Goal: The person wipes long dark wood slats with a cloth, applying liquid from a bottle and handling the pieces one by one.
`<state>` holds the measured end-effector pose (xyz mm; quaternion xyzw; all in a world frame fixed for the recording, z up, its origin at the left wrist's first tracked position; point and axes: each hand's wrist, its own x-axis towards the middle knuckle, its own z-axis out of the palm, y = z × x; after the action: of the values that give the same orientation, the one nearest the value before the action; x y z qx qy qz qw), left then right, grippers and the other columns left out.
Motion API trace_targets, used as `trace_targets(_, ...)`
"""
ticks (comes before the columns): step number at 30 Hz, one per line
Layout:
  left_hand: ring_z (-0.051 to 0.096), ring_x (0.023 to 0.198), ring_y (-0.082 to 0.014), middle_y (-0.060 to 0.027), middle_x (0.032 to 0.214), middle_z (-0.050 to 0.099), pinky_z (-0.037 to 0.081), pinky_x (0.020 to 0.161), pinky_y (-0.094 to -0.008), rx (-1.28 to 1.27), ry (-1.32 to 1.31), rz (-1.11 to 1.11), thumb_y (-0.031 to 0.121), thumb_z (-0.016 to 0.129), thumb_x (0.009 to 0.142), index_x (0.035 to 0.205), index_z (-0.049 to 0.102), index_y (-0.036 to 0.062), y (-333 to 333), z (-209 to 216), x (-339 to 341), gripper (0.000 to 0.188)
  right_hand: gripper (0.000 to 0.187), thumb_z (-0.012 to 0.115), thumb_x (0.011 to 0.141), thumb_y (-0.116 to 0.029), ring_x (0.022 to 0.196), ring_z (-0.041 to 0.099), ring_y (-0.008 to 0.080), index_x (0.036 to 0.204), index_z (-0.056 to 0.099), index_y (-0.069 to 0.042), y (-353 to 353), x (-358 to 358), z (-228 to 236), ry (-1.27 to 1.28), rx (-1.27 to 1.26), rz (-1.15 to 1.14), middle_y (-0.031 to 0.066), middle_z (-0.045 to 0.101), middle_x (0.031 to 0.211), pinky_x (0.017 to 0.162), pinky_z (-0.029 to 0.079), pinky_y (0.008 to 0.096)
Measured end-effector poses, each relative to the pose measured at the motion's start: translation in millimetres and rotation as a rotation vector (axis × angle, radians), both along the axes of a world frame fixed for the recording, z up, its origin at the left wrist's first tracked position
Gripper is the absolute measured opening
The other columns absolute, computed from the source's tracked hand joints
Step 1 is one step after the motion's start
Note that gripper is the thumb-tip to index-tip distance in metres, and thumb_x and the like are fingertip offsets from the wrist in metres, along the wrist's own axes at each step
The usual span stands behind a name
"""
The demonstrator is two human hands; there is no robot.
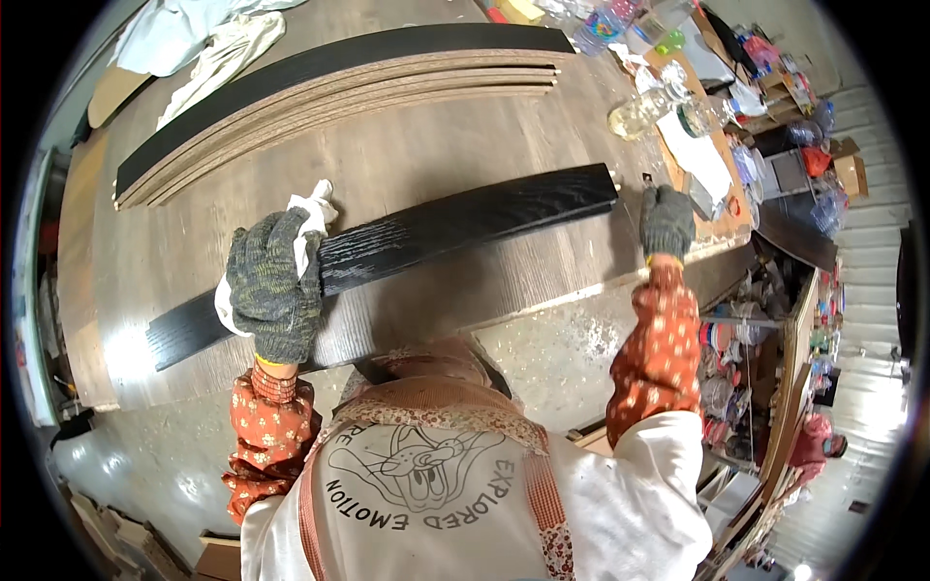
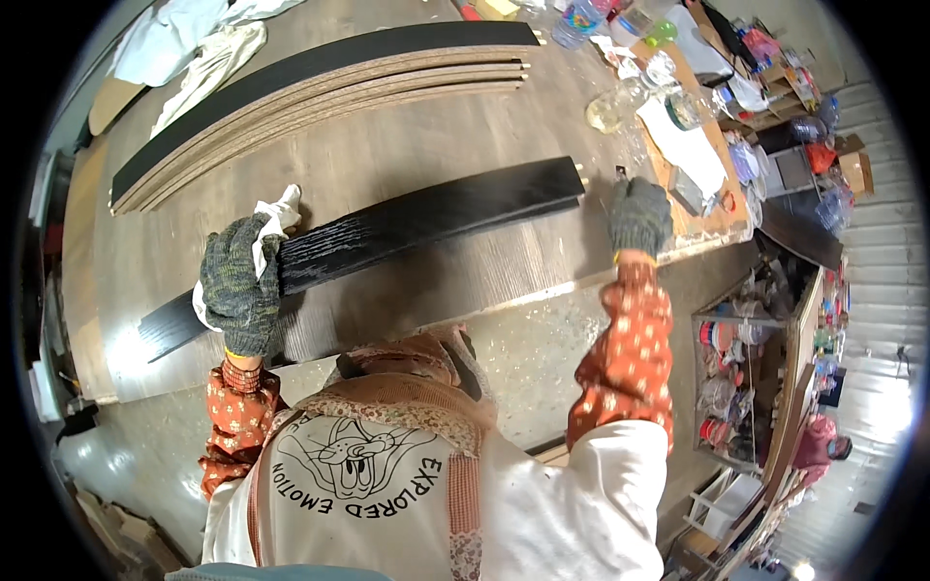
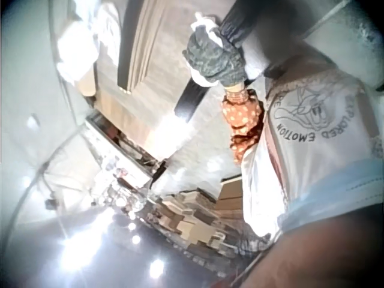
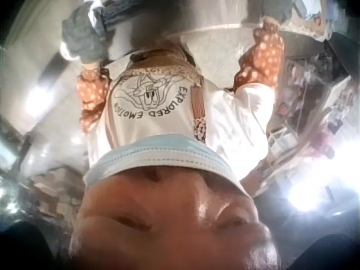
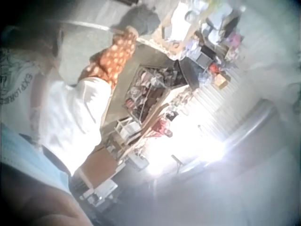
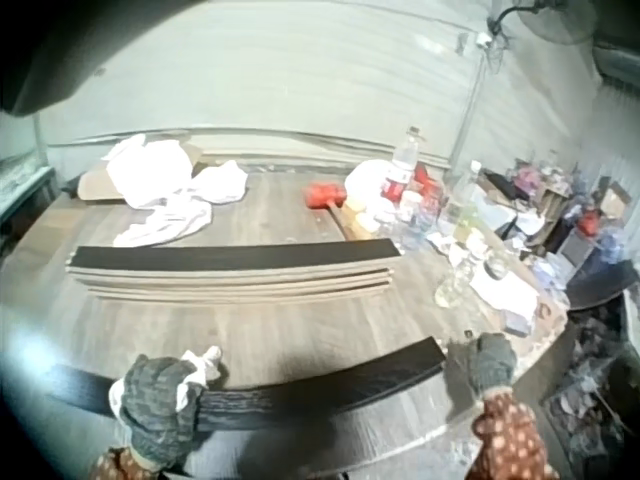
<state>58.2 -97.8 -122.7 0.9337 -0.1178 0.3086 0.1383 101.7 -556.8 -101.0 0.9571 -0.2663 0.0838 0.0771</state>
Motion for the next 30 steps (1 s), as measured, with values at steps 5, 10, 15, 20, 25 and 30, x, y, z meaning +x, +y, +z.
trace_targets(5, 0.059, 0.095, -0.0347, -0.0157, 0.105, 0.064, 0.044, 0.088, -0.0435, -0.019, -0.009, -0.007, 0.011, 0.059, 0.087, 0.107, 0.063, 0.0025, 1, 6, -2, 0.022, 0.027, 0.057, 0.087, -0.031, 0.079, 0.057, 0.0353, 0.082, 0.062, -0.005, 95, 0, -30, -0.412, -0.371, 0.838, 0.0162, 0.060, 0.082, 0.074, 0.044, 0.0457)
trace_targets(10, 0.058, 0.104, -0.0332, -0.0154, 0.113, 0.061, 0.043, 0.096, -0.0438, -0.049, -0.018, 0.018, 0.009, 0.059, 0.083, 0.117, 0.060, 0.0070, 15, 5, -11, 0.034, 0.033, 0.055, 0.087, -0.036, 0.072, 0.058, 0.0312, 0.067, 0.063, -0.010, 125, 16, -14, 0.077, -0.108, 0.706, 0.0109, 0.059, 0.071, 0.066, 0.044, 0.0453)
trace_targets(15, 0.057, 0.097, -0.0147, -0.0086, 0.110, 0.060, 0.047, 0.087, -0.0290, -0.721, -0.189, 0.267, 0.012, 0.057, 0.093, 0.121, 0.055, -0.0007, 24, -3, -30, 0.030, 0.027, 0.053, 0.088, -0.031, 0.095, 0.058, 0.0313, 0.098, 0.064, -0.009, -27, 30, -25, -0.152, 0.129, 0.501, 0.0137, 0.062, 0.099, 0.081, 0.046, 0.0452)
trace_targets(20, 0.057, 0.102, -0.0170, -0.0092, 0.113, 0.061, 0.045, 0.091, -0.0308, -0.558, -0.134, 0.541, 0.016, 0.062, 0.090, 0.122, 0.056, 0.0021, 30, -5, -48, 0.035, 0.033, 0.052, 0.090, -0.029, 0.111, 0.054, 0.0342, 0.116, 0.061, -0.010, -12, 44, -39, -0.430, 0.292, 0.793, 0.0139, 0.060, 0.119, 0.097, 0.041, 0.0432)
trace_targets(25, 0.058, 0.103, -0.0287, -0.0134, 0.107, 0.061, 0.044, 0.094, -0.0400, -0.228, -0.088, 0.285, 0.017, 0.058, 0.087, 0.115, 0.057, 0.0056, -67, -13, -27, 0.031, 0.028, 0.048, 0.091, -0.017, 0.110, 0.055, 0.0342, 0.114, 0.062, -0.009, 10, 53, -62, -0.177, 0.508, 1.126, 0.0141, 0.060, 0.117, 0.096, 0.043, 0.0433)
trace_targets(30, 0.051, 0.120, -0.0304, -0.0124, 0.122, 0.058, 0.036, 0.107, -0.0445, -0.232, -0.098, -0.034, 0.019, 0.062, 0.082, 0.119, 0.057, 0.0026, -252, -24, -9, 0.041, 0.029, 0.054, 0.087, -0.010, 0.102, 0.061, 0.0319, 0.114, 0.060, -0.003, 18, 51, -51, -0.213, 0.395, 1.251, 0.0163, 0.064, 0.110, 0.090, 0.048, 0.0369)
